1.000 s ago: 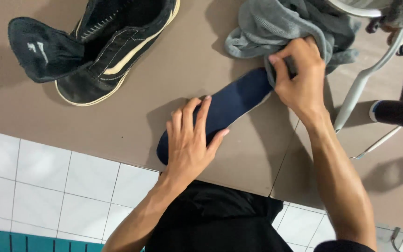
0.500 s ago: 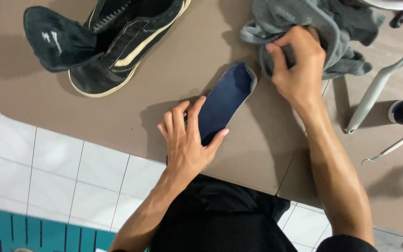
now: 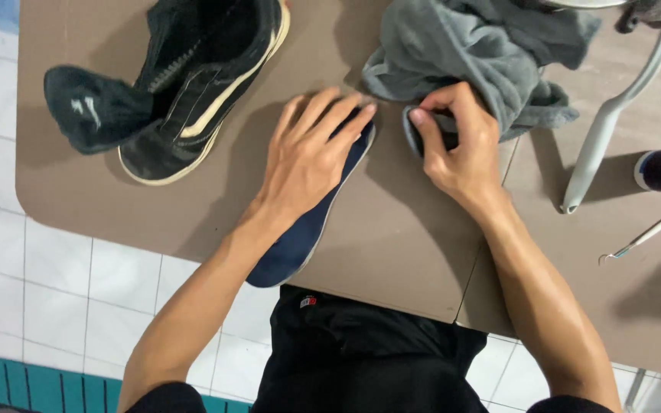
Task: Cleaning a shoe insole by scrubbing it with a brush and wiping it with a cloth.
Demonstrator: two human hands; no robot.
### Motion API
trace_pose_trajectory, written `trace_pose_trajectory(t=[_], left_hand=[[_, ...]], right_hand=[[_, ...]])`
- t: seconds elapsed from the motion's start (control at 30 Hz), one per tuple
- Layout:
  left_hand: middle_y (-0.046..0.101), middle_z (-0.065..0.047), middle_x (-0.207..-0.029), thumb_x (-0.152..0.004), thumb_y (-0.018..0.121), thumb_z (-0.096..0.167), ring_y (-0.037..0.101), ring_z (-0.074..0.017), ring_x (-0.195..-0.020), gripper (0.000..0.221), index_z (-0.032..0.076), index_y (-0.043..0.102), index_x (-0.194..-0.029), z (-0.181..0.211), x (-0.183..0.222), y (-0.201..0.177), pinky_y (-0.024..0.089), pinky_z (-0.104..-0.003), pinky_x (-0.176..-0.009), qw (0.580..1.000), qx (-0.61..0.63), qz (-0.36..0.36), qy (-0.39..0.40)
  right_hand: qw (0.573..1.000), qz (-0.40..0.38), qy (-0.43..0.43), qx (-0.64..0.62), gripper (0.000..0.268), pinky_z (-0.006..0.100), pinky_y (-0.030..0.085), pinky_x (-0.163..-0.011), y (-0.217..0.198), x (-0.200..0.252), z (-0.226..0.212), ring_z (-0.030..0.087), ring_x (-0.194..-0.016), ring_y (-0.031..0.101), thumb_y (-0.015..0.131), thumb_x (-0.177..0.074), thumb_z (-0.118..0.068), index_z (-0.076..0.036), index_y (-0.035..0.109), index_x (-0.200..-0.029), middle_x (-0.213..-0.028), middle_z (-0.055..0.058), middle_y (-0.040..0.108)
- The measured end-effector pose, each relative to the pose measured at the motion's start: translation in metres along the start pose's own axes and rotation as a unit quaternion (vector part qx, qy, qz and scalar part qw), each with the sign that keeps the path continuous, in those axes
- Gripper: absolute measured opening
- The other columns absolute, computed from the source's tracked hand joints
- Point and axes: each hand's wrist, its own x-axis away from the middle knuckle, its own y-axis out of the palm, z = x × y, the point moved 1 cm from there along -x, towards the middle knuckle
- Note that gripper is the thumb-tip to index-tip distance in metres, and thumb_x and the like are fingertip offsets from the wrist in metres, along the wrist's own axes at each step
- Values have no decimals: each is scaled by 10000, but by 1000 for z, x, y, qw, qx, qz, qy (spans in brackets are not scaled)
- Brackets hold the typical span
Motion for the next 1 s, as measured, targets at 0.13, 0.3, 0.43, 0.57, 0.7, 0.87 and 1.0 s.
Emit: trace_pose_trajectory(t=[0.13,0.3,0.43,0.57,0.7,0.87,1.0], left_hand=[[760,-47,-1081,-903,831,102,705,-255,-1012,92,116,810,-991,0,0,11,572,-380,-853,988,30,144,34],[758,-44,-1014,-862,767,56,705,-251,-967,49,103,771,-877,0,-5,9,563,-391,-838,987,38,156,29],[706,-46,-879,-747,731,70,652,-252,-895,82,138,743,-791,-3,1,14,511,-430,-835,988,38,144,40],[642,-76,-823,-775,649,56,636,-268,-838,54,90,689,-787,-1,1,2,529,-415,-804,987,56,148,25],[706,-90,-868,-792,662,10,694,-286,-900,96,64,728,-836,6,15,-7,568,-371,-763,991,86,105,-8],[728,-97,-907,-844,660,7,708,-269,-937,114,65,747,-892,19,40,-5,590,-330,-792,992,55,105,-47],[641,-86,-817,-843,562,37,671,-283,-916,235,55,739,-998,20,39,-4,565,-431,-852,989,71,125,-30]], right_hand=[[999,33,-19,-34,88,429,560,-797,1,1,5,386,-887,727,726,-1026,-7,13,645,-1056,-885,169,695],[996,54,-23,-69,84,399,538,-780,12,-10,-9,350,-830,695,747,-997,21,-15,672,-1012,-854,135,690],[993,43,-67,-84,89,429,530,-760,28,-25,-18,370,-810,644,765,-965,18,-29,690,-977,-857,137,677],[990,-50,-126,-24,177,415,534,-736,38,-27,-20,349,-801,608,809,-872,59,-21,673,-953,-834,144,637],[985,-127,-115,6,194,433,510,-754,30,-34,-17,373,-820,580,744,-868,103,21,645,-1013,-856,176,599],[976,-194,-90,-32,241,458,481,-786,23,-38,-22,400,-861,572,761,-799,83,-8,660,-998,-871,167,577],[976,-197,-87,-31,220,417,471,-839,24,-39,-30,308,-887,519,758,-763,81,-45,681,-926,-950,115,558]])
